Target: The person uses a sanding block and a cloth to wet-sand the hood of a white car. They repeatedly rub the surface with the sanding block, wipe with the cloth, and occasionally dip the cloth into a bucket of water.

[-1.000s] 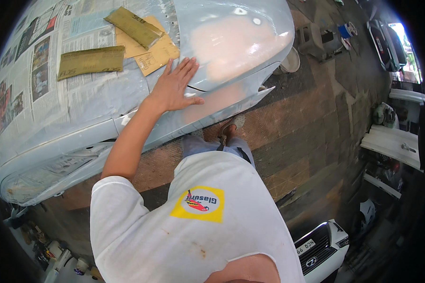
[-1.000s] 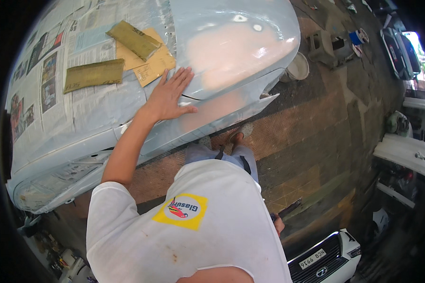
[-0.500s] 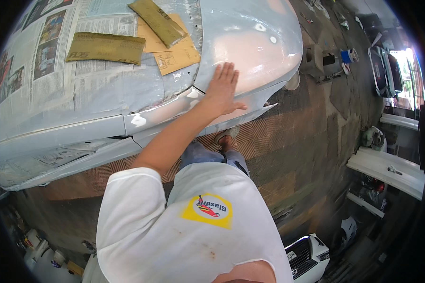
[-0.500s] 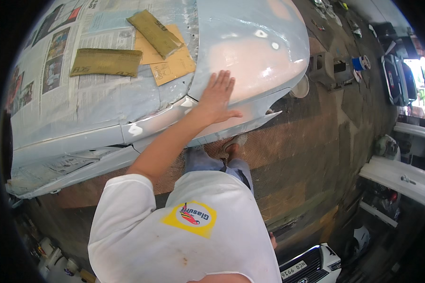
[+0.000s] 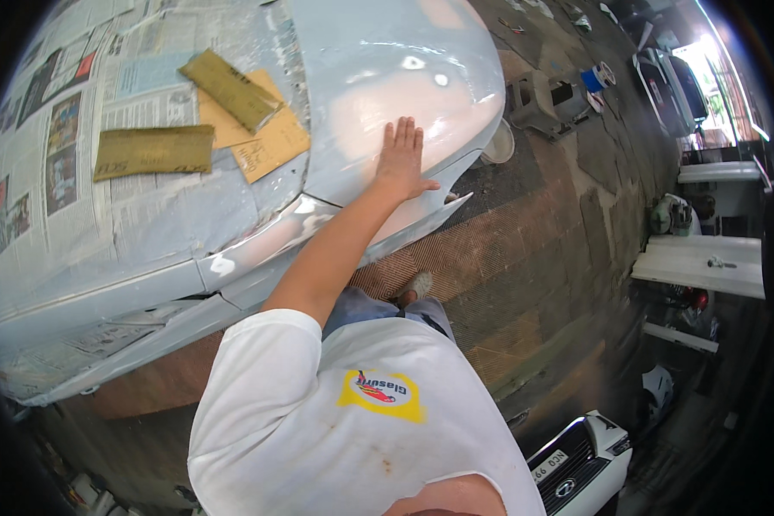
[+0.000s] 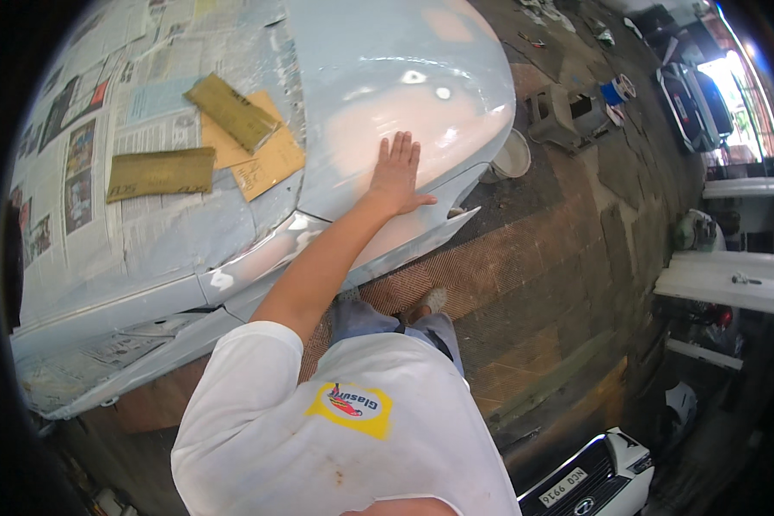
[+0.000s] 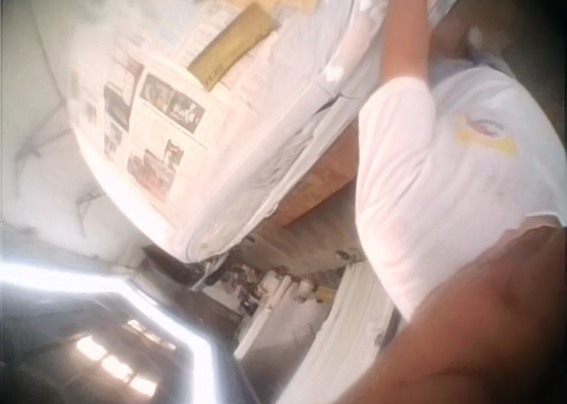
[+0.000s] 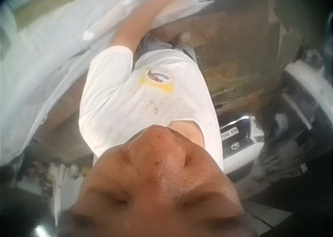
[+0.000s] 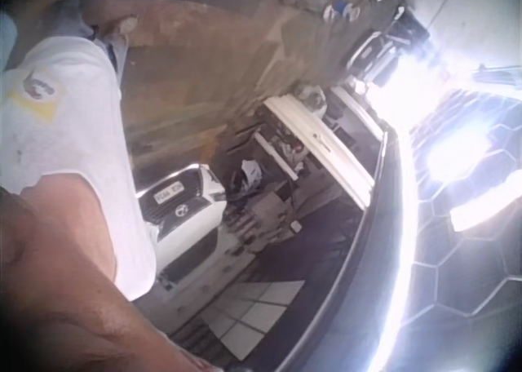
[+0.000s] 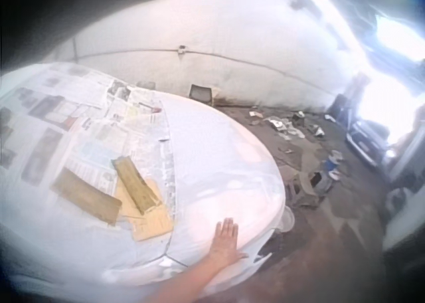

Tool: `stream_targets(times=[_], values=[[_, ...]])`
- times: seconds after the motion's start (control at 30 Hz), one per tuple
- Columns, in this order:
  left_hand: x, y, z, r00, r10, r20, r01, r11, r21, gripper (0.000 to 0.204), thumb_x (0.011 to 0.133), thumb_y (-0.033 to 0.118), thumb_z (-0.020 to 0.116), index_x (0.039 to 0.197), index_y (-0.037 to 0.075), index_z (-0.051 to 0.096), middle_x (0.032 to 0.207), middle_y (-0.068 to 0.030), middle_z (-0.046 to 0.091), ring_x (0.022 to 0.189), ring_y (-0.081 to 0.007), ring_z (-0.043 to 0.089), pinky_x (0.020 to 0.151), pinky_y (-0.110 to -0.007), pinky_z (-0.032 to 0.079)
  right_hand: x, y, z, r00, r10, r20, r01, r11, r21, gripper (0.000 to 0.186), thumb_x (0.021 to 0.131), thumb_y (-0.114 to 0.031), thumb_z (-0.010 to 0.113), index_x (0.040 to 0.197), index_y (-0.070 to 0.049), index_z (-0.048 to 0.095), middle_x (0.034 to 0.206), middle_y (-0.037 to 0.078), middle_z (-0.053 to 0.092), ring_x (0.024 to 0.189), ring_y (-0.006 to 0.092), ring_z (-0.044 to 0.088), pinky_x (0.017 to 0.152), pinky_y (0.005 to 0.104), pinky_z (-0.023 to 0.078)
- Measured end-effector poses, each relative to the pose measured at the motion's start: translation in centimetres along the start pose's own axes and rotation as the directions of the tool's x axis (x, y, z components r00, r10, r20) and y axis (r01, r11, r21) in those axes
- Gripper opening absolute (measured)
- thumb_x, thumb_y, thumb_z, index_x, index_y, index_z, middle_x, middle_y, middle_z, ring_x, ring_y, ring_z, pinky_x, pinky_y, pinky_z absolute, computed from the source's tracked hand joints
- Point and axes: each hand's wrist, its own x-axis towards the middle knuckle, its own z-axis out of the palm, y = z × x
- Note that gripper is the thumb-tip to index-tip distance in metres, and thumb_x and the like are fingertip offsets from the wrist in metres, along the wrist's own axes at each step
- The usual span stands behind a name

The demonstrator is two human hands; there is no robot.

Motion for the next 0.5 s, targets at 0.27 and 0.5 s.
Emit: stream_targets(times=[0.27, 0.5], values=[[5.0, 3.8, 0.2, 0.990, -0.134, 0.046, 0.129, 0.987, 0.093, 0.137, 0.090, 0.092, 0.062, 0.180, 0.001, 0.015, 0.188, -0.0289, 0.007, 0.174, -0.0496, 0.000, 0.135, -0.074, 0.004, 5.8, 7.6, -0.5, 0.978, 0.209, -0.009, -0.206, 0.972, 0.117, 0.067, 0.084, -0.039, 0.091, 0.125, 0.012, 0.079, 0.129, 0.026, 0.081, 0.111, 0.0340, 0.075, 0.104, 0.0471, 0.055], [6.3, 5.7, 2.2, 0.943, -0.330, -0.052, 0.334, 0.932, 0.138, 0.129, 0.094, 0.089, 0.060, 0.182, 0.006, 0.014, 0.190, -0.0213, 0.006, 0.176, -0.0405, 0.000, 0.138, -0.068, 0.004, 14.8, 5.4, -2.6, 0.974, 0.217, 0.056, -0.224, 0.957, 0.185, 0.058, 0.084, -0.029, 0.089, 0.121, 0.014, 0.079, 0.121, 0.023, 0.082, 0.109, 0.0311, 0.076, 0.100, 0.0455, 0.057]])
